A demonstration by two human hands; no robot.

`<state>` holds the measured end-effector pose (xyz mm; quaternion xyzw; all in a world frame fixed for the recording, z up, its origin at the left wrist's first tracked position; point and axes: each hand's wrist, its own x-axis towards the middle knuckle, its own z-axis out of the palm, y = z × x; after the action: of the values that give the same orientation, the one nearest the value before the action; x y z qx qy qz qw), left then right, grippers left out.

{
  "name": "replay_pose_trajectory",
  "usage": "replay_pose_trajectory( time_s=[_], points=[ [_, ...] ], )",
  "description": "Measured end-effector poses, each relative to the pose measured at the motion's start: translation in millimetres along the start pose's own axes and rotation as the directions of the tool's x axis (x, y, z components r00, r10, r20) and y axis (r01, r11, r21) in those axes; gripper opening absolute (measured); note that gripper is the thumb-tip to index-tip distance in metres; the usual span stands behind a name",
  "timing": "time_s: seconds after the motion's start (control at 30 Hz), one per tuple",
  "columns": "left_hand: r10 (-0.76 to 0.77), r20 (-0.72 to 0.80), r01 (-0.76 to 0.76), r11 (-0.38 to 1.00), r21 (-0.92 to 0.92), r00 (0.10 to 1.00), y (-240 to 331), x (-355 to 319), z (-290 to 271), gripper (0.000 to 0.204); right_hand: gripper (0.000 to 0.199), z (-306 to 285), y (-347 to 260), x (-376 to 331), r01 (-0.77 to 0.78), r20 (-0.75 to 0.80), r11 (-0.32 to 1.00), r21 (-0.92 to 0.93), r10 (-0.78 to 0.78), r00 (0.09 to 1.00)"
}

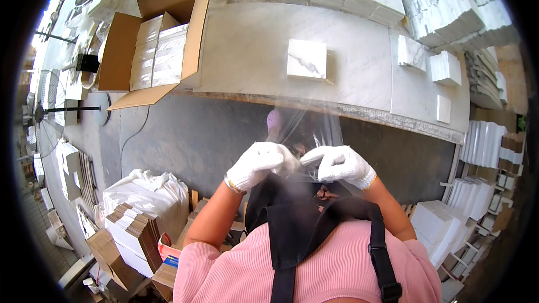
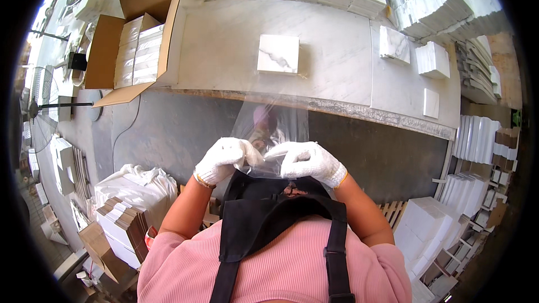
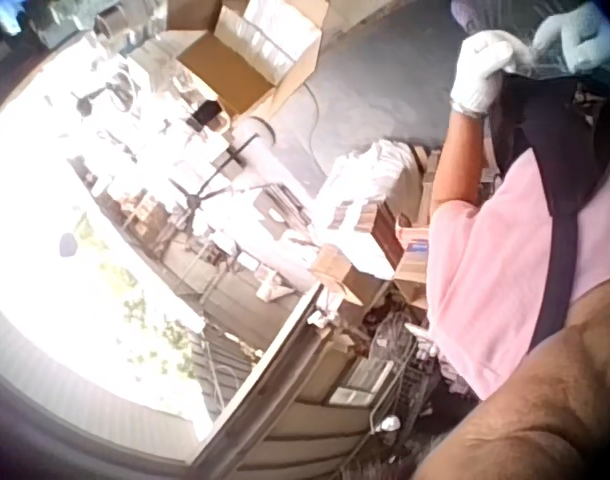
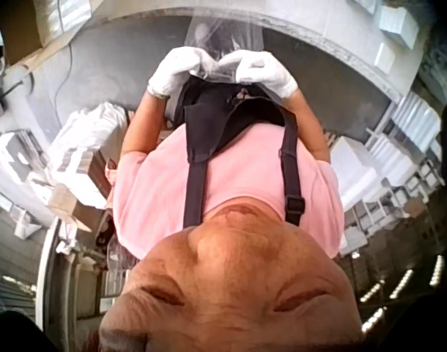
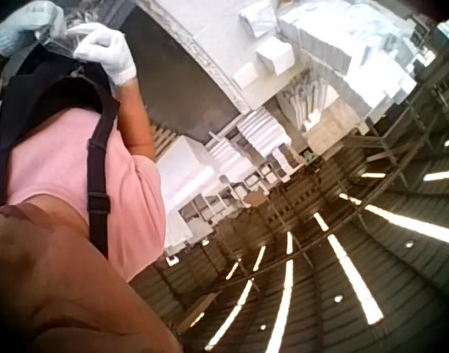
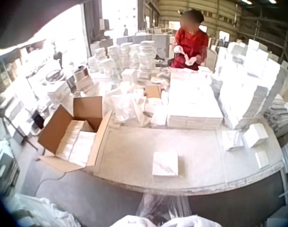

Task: The person packs small white rectangular items into clear plastic bags, places them into a cardboard box, and seals the box with tape. The person then moves the sealed box to a stack of similar boxes.

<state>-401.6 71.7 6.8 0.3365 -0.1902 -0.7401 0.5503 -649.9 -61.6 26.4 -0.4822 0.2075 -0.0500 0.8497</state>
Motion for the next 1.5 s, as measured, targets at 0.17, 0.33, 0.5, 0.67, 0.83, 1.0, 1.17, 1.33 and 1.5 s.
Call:
replay_pose_trajectory(
  time_s=[0.17, 0.33, 0.5, 0.67, 0.83, 1.0, 1.17, 1.33, 1.5],
  points=[
    [0.231, 0.151, -0.195, 0.956, -0.218, 0.961, 82, 93, 5, 0.031, 0.023, -39, -70, 61, 0.292, -0.095, 0.937, 0.191, -0.278, 0.956],
    [0.068, -0.102, -0.096, 0.946, -0.310, 0.992, 143, 214, -14, 0.040, 0.032, -101, -121, 148, 0.470, -0.308, 0.832, 0.293, -0.384, 0.871],
    [-0.087, -0.287, 0.005, 0.961, -0.276, 0.954, 134, 289, -54, 0.042, 0.054, -126, -144, 179, 0.370, -0.657, 0.909, -0.193, -0.400, 0.639],
    [-0.185, -0.356, 0.036, 0.922, -0.386, 0.916, 121, 301, -75, 0.042, 0.072, -108, -113, 173, -0.155, -0.454, 0.429, -0.890, -0.803, 0.387],
    [-0.226, -0.305, 0.094, 0.915, -0.393, 0.925, 116, 308, -91, 0.043, 0.070, -80, -69, 173, -0.148, -0.072, -0.044, -0.988, -0.719, 0.691],
    [-0.249, -0.290, 0.135, 0.923, -0.361, 0.924, 106, 315, -105, 0.037, 0.065, -104, -49, 183, -0.176, -0.127, -0.067, -0.982, -0.454, 0.882],
    [-0.350, -0.385, 0.227, 0.916, -0.329, 0.854, 120, 314, -82, 0.039, 0.051, -163, -87, 185, -0.184, -0.125, -0.079, -0.980, -0.475, 0.871],
    [-0.365, -0.356, 0.246, 0.909, -0.338, 0.860, 114, 315, -93, 0.033, 0.026, -225, -206, 184, -0.083, -0.091, 0.043, -0.996, -0.660, 0.745],
    [-0.385, -0.386, 0.242, 0.897, -0.371, 0.838, 115, 312, -85, 0.033, 0.030, -345, -293, 236, -0.278, -0.227, 0.075, -0.958, -0.790, 0.570]
  ],
)
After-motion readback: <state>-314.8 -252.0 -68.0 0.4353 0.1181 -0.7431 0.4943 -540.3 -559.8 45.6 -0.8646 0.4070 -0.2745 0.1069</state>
